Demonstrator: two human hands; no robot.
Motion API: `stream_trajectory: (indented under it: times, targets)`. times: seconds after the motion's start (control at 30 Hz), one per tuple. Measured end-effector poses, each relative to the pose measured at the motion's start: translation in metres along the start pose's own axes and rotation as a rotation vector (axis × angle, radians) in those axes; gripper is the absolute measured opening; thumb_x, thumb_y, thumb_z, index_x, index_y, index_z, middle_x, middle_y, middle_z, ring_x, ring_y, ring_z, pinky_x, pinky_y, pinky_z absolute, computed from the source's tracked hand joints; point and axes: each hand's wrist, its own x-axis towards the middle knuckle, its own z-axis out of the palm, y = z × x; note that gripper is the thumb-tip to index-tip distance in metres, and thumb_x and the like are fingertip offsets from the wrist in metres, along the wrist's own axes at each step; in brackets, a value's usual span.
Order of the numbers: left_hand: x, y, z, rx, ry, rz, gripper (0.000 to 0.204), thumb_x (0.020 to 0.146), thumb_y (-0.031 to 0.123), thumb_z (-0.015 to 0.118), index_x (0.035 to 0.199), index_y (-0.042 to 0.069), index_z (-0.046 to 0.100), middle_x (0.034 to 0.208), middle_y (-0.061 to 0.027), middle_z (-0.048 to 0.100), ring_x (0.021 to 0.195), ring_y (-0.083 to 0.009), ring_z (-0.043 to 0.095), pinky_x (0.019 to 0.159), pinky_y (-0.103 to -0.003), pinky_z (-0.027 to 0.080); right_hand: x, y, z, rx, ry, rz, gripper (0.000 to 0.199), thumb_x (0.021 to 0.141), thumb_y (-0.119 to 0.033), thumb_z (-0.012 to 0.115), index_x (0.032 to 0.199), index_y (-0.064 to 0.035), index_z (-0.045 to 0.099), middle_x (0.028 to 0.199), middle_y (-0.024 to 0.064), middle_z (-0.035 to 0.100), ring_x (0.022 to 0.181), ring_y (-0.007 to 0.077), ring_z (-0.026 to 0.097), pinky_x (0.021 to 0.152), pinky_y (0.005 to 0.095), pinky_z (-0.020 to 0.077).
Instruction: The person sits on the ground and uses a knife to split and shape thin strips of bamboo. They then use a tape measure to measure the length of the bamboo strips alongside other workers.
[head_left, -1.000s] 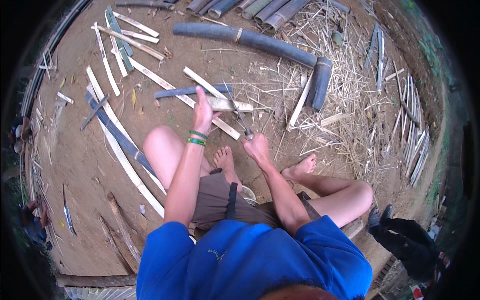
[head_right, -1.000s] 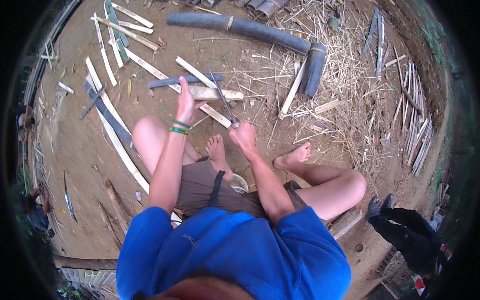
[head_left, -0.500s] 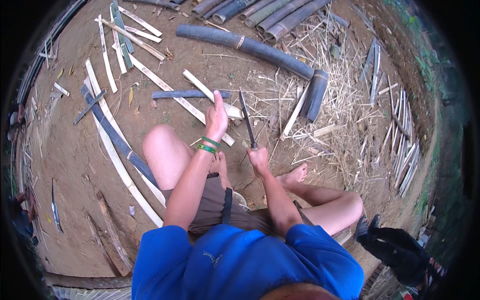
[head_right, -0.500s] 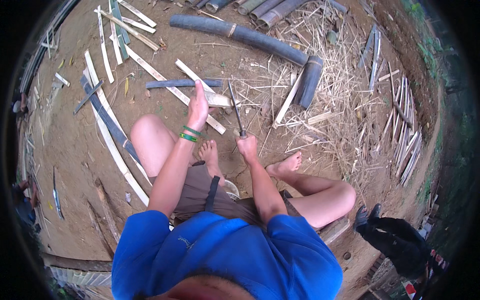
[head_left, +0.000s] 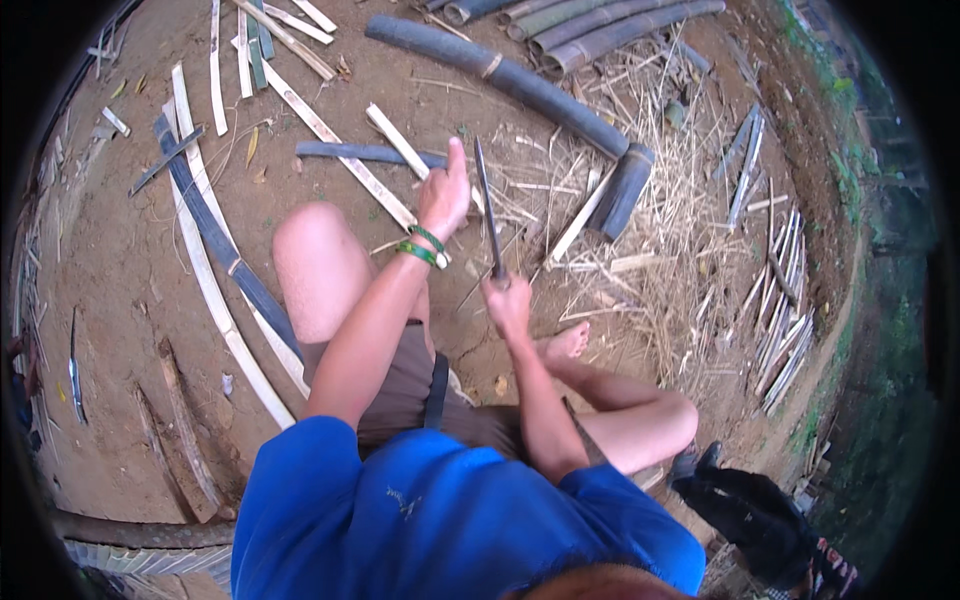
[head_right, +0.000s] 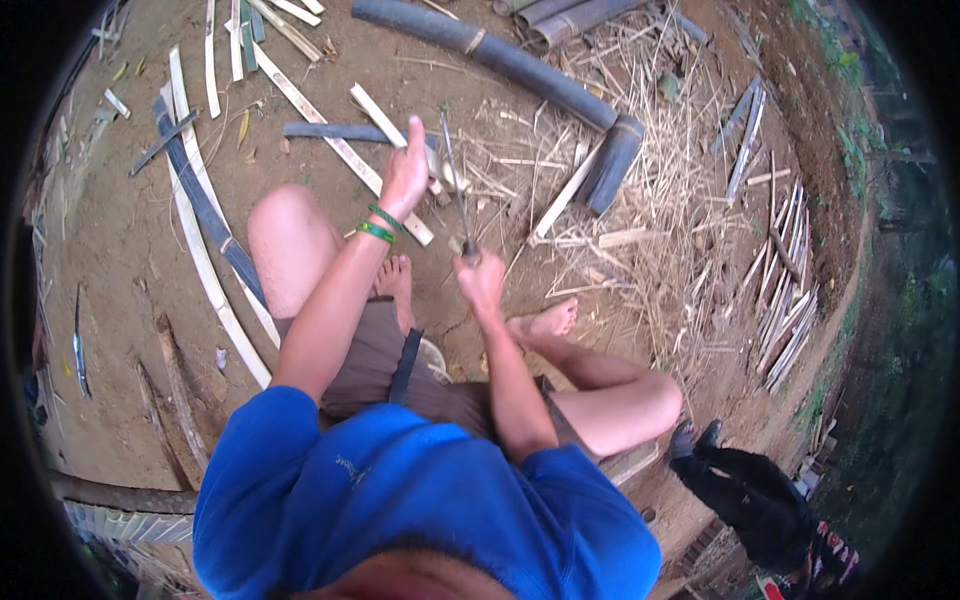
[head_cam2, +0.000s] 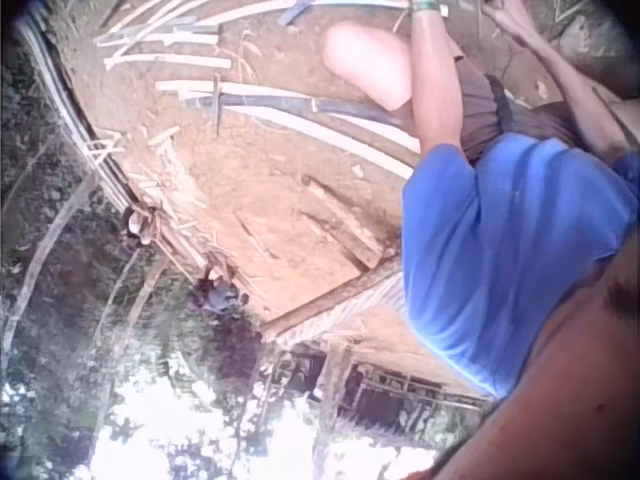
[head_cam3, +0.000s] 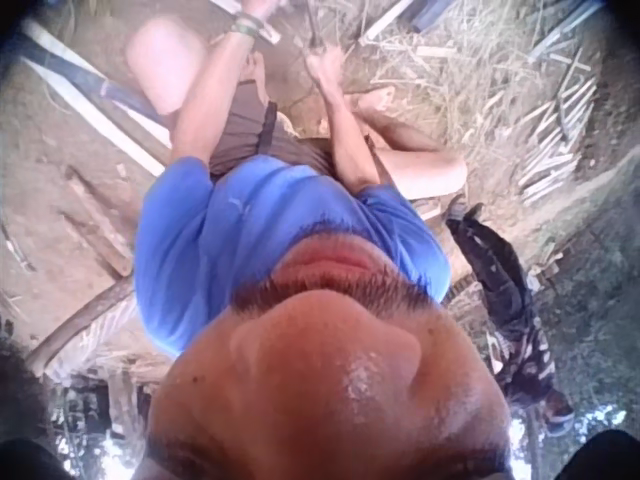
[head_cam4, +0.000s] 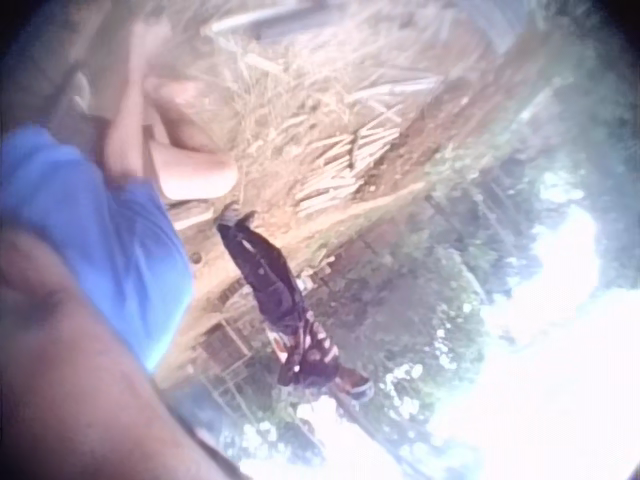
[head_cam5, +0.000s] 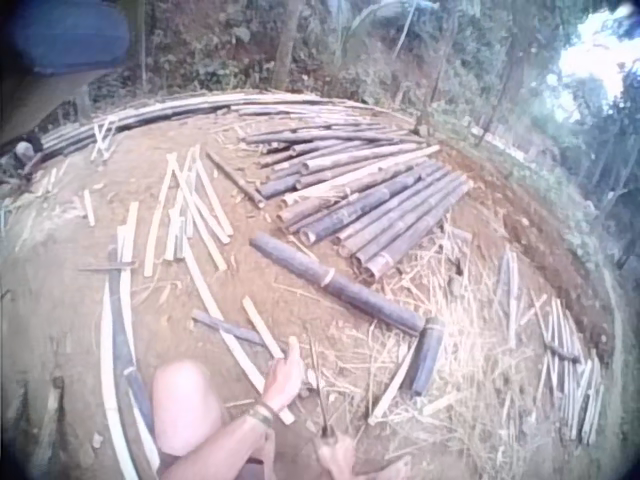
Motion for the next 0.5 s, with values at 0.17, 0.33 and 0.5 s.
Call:
stream_trajectory:
  times: [0.17, 0.33, 0.5]
  targets:
    - [0.005, -0.011, 0.019, -0.030, -0.058, -0.028, 0.098, 0.095, 0.072, 0.018, 0.072, -0.010, 0.066, 0.078, -0.0328, 0.065, 0.090, -0.0445, 0.065, 0.087, -0.051, 0.045, 0.022, 0.092, 0.026, -0.106, 0.020, 0.172, 0.027, 0.076, -0.022, 0.068, 0.073, 0.0042, 0.063, 0.063, 0.0152, 0.063, 0.057, 0.0263, 0.061, 0.058, 0.0411, 0.0482]
    - [-0.001, -0.012, 0.000, 0.007, 0.015, -0.031, 0.099, 0.096, 0.071, 0.018, 0.077, -0.014, 0.066, 0.081, -0.0339, 0.065, 0.091, -0.0461, 0.064, 0.089, -0.050, 0.044, 0.004, 0.018, -0.015, 0.013, -0.124, 0.140, 0.026, 0.075, -0.023, 0.069, 0.075, 0.0029, 0.067, 0.065, 0.0151, 0.066, 0.058, 0.0201, 0.064, 0.059, 0.0378, 0.0512]
    - [0.009, -0.010, 0.017, -0.060, -0.054, 0.012, 0.097, 0.097, 0.070, 0.019, 0.073, -0.013, 0.063, 0.078, -0.0332, 0.064, 0.090, -0.0447, 0.064, 0.088, -0.051, 0.044, 0.022, 0.109, 0.025, -0.049, -0.073, 0.411, 0.039, 0.072, -0.030, 0.071, 0.078, 0.0082, 0.068, 0.074, 0.0248, 0.067, 0.073, 0.0337, 0.070, 0.073, 0.0430, 0.0539]
